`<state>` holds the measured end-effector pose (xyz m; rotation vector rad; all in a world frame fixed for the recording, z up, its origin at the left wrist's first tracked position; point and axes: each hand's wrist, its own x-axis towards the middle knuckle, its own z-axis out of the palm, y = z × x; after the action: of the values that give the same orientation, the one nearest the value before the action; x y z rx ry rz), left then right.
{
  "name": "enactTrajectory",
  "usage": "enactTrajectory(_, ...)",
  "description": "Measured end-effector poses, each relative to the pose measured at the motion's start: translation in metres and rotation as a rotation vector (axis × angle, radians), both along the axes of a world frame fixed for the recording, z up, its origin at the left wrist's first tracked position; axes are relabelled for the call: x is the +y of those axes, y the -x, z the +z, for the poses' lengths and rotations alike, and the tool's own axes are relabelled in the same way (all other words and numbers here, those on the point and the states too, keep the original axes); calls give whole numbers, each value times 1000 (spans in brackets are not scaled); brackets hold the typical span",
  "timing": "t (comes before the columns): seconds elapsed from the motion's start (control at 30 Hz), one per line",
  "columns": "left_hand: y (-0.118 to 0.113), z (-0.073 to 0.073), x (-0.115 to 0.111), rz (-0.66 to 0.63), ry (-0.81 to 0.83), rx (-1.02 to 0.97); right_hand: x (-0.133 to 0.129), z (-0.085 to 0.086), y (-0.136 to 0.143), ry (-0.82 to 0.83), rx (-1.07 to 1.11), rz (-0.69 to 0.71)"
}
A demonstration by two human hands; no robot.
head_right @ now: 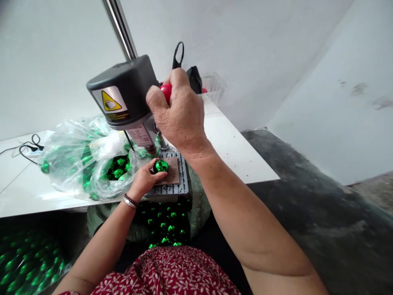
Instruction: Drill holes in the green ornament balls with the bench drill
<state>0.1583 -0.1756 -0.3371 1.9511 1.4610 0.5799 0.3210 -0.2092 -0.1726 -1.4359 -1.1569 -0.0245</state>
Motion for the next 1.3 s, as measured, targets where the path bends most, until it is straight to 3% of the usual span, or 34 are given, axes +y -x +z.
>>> enactTrajectory(0.23, -1, -6, 0, -7, 29, -68, -2, -14, -4, -137, -65, 62)
enactTrajectory(0.53, -2, -8, -2, -10, 6, -72, -26, -40, 6, -160, -125, -53)
enactTrajectory(1.03, 1, -13, -4, -13, 7, -97, -33, -73, 10, -290, -267, -182)
enactTrajectory(1.3, 0, -10, -6, -10, 29, -119, -34, -100, 13, -389, -251, -127)
